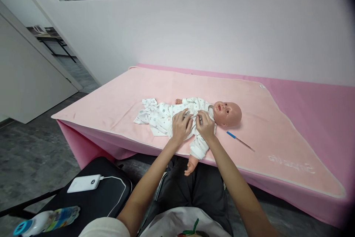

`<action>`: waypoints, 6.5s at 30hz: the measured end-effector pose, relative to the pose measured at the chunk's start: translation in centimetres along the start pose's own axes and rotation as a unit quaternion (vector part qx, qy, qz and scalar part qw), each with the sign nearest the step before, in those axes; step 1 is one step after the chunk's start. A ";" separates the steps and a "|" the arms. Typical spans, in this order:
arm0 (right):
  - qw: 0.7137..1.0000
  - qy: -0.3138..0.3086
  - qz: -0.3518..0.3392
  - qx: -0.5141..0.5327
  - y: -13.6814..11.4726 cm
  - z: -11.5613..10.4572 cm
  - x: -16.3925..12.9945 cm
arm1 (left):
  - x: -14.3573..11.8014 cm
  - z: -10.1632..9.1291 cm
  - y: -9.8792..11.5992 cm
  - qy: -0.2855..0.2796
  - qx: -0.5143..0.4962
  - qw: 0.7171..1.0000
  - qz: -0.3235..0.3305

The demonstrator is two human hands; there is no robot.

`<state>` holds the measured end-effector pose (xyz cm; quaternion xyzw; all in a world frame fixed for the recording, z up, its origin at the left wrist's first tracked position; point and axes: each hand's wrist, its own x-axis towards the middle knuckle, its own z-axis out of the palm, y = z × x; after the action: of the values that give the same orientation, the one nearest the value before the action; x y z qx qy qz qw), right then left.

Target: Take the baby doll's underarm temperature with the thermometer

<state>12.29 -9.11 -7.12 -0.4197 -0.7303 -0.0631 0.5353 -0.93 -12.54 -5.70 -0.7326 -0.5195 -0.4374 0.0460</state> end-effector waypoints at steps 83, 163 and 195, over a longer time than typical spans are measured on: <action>0.998 0.035 -0.050 -0.028 -0.2 -0.4 -0.4 | 0.1 0.5 0.5 0.008 -0.034 0.998 -0.050; 0.983 -0.125 -0.124 -0.060 -2.1 -0.3 -0.5 | -1.5 -1.4 -1.0 0.024 -0.016 0.995 -0.098; 0.988 -0.088 -0.093 -0.085 -1.8 0.4 -0.5 | -1.3 -1.5 -0.5 0.007 0.049 0.997 -0.057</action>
<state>10.84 -10.33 -7.07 -0.3980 -0.8021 -0.1368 0.4236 -2.30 -14.08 -5.85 -0.6956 -0.5807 -0.4187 0.0606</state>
